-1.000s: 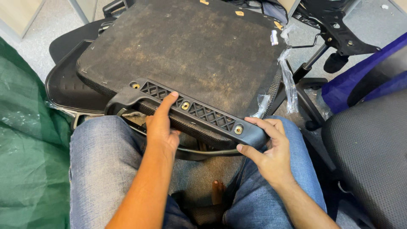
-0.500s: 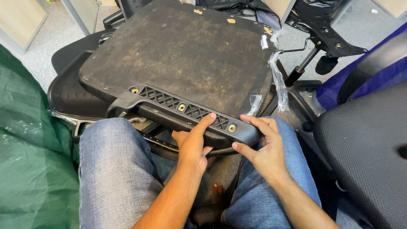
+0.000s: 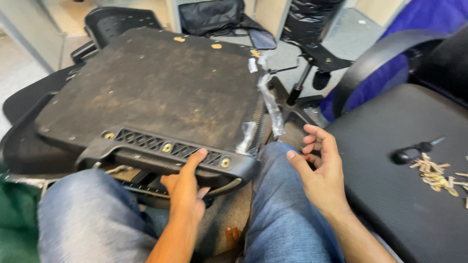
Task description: The person aligns a black plastic chair frame onto an overturned chair seat and secures it by inserting and tightening screws with a screwdriver. The person handles the frame, screws, and screwdriver throughout the clip.
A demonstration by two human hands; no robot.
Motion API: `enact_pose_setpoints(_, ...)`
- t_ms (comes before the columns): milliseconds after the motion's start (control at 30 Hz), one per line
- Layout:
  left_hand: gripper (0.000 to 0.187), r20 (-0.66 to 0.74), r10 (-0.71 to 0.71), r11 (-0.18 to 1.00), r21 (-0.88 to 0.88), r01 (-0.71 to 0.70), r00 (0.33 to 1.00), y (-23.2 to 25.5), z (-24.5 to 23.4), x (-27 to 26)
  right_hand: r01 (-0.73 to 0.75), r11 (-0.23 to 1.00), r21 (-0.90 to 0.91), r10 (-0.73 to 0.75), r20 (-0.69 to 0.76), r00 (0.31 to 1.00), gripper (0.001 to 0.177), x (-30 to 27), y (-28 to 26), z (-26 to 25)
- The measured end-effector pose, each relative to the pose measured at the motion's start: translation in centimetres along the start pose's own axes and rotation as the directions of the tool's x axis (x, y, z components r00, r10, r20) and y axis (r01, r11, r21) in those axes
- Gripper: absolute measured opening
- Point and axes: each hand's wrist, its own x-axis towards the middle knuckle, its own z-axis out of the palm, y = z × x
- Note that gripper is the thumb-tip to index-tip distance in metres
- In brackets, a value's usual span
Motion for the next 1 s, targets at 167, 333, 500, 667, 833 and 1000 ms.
enact_pose_setpoints(167, 0.085, 0.030, 0.068, 0.997, 0.026, -0.069, 0.997, -0.9, 0.0, 0.3, -0.040, 0.998, -0.053, 0.033, -0.127, 0.991, 0.062, 0.6, 0.5, -4.7)
enact_pose_setpoints(333, 0.084, -0.040, 0.119, 0.992, 0.048, -0.117, 0.992, -2.0, 0.3, 1.0, -0.165, 0.973, -0.160, 0.133, -0.194, 0.972, 0.071, 0.8, 1.3, -9.8)
enact_pose_setpoints(500, 0.075, -0.007, 0.175, 0.984, 0.010, -0.175, 0.984, -2.6, 0.3, 1.3, -0.276, 0.693, -0.666, 0.296, -0.086, 0.951, 0.069, -0.2, 1.6, -15.5)
enact_pose_setpoints(667, 0.070, 0.041, 0.232, 0.973, -0.008, -0.232, 0.972, -2.7, 0.4, 0.8, -0.034, 0.636, -0.771, 0.211, 0.131, 0.969, 0.072, -1.9, 2.1, -17.3)
enact_pose_setpoints(833, 0.059, 0.046, 0.269, 0.963, -0.030, -0.268, 0.962, -2.5, 0.9, 0.2, -0.060, 0.628, -0.776, 0.271, 0.146, 0.952, 0.081, -2.7, 1.8, -17.7)
enact_pose_setpoints(1000, 0.047, 0.027, 0.250, 0.968, -0.027, -0.249, 0.968, -2.4, 0.9, 0.5, -0.071, 0.641, -0.765, 0.237, 0.110, 0.965, 0.079, -3.7, 1.4, -17.6)
